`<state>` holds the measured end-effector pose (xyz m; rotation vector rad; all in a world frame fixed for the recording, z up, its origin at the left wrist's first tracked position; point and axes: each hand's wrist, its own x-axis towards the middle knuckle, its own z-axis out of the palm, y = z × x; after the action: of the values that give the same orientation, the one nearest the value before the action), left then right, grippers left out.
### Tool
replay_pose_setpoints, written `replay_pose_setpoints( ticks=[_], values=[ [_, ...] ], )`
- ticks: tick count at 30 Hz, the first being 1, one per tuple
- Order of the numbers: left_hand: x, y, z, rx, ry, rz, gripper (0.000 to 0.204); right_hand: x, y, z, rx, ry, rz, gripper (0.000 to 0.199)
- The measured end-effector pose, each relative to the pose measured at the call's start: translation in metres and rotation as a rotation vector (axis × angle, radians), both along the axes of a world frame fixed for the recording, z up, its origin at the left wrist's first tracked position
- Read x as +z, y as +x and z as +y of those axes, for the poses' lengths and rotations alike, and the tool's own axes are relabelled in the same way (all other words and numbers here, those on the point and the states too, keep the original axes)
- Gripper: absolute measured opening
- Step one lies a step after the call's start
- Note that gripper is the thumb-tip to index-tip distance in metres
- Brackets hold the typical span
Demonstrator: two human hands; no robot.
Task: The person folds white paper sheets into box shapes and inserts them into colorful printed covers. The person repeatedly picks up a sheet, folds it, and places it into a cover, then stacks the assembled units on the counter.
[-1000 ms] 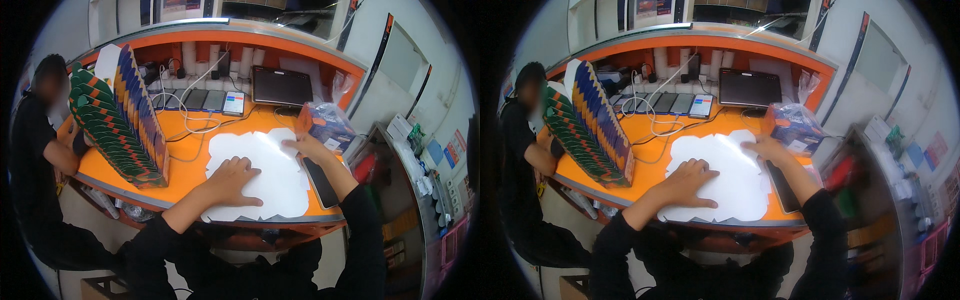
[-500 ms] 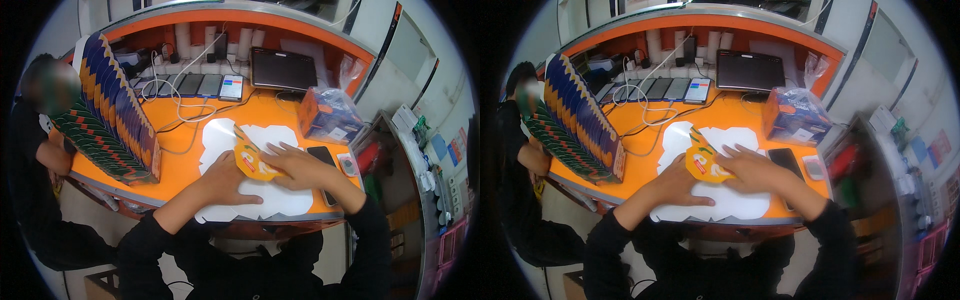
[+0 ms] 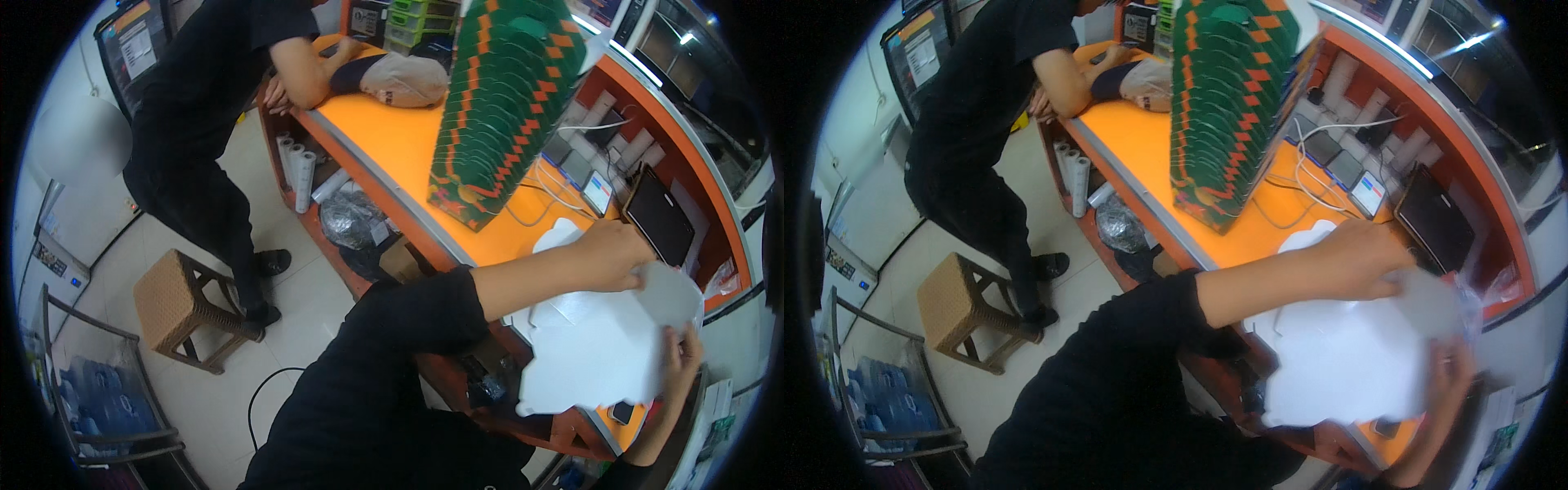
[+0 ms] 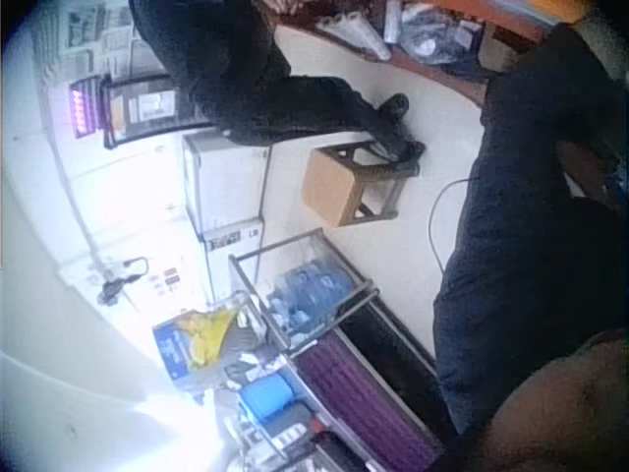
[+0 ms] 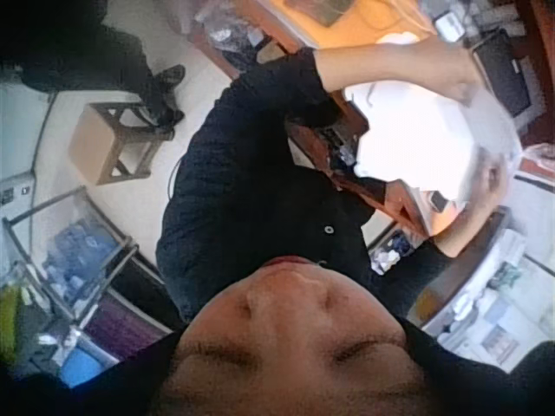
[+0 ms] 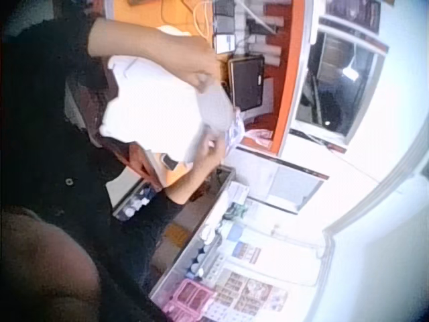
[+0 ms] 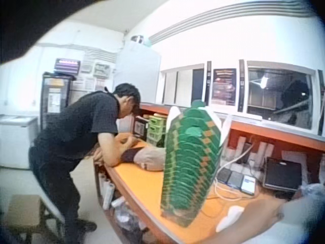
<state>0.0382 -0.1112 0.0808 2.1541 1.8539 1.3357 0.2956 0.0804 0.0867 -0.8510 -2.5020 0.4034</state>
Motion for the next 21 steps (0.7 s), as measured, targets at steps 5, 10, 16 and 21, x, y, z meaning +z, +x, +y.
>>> replay_pose_setpoints(
  ticks=[5, 10, 16, 21],
  values=[
    [-0.026, 0.015, -0.015, 0.286, 0.219, -0.292, 0.038, -0.004, -0.007, 0.001, 0.013, -0.599, 0.638, 0.060],
    [-0.063, 0.035, -0.021, 0.841, 0.467, 0.247, 0.051, -0.041, -0.036, -0.003, -0.041, -0.800, 0.349, 0.056],
    [-0.124, 0.059, 0.005, 0.304, 0.027, 0.169, 0.040, -0.036, -0.059, 0.020, -0.053, -0.657, 0.056, 0.057],
    [-0.117, 0.061, 0.000, 0.288, -0.208, 0.222, 0.026, -0.028, -0.060, -0.022, -0.138, -0.376, -0.230, 0.057]
  ],
)
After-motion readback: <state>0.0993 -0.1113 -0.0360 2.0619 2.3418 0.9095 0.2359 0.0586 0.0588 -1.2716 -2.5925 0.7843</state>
